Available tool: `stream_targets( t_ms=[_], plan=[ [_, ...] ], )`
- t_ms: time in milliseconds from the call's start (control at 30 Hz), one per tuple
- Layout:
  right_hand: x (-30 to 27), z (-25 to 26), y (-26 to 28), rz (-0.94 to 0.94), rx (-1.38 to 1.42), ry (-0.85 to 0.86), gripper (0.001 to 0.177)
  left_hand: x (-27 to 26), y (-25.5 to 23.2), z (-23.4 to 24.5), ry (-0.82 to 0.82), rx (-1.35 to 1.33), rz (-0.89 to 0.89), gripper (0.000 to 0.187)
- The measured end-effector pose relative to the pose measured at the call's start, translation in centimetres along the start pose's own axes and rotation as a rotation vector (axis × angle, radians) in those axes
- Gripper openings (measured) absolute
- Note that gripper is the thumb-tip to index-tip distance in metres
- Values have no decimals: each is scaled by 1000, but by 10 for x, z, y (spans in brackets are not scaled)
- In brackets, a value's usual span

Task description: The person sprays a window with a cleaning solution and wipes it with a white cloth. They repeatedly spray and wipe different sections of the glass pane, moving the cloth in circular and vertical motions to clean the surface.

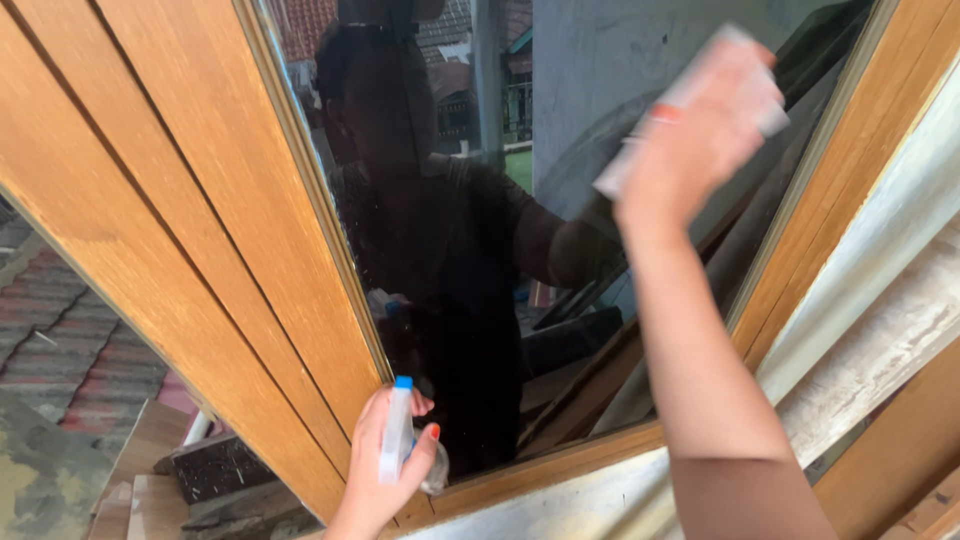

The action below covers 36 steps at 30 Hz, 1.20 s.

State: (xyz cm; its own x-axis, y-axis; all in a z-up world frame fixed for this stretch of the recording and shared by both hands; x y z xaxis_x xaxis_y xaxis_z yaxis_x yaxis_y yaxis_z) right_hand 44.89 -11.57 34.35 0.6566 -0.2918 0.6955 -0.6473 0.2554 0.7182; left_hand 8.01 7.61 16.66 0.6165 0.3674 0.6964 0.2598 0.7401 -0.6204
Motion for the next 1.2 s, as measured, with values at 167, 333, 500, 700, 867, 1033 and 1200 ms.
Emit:
stream_targets(
  t_ms=[167,333,500,700,867,1033,1200],
  plan=[
    [-129,-24,83,786,-235,276,61,28,-11,-6,-25,-134,109,14],
    [-230,4,-9,999,-165,350,58,37,-29,1,-56,5,-82,20],
    [-161,32,-126,608,-358,199,69,42,-55,14,-89,342,-305,26],
    [27,38,-51,365,-263,-141,64,56,-75,16,-102,461,-434,26],
    [53,-11,65,203,-321,140,48,61,-73,14,-104,486,-443,27],
    [-76,0,109,872,-180,229,58,61,-65,15,-55,461,-428,30],
    [-116,26,-2,755,-190,179,67,58,-61,18,13,424,-489,34]
  ],
)
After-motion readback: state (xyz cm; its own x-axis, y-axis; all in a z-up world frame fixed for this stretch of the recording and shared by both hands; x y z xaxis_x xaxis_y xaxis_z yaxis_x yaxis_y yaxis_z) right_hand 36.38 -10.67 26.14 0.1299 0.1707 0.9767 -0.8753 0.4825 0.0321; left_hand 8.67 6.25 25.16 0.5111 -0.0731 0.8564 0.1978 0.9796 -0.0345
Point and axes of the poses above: each hand's wrist, its own x-axis towards the middle knuckle, its own z-axis out of the back of the hand, y = z × x, the point moved 8 cm from there along x, towards the middle knuckle, and after that the axes turned 1 degree about -x, right-handed, at the moved point
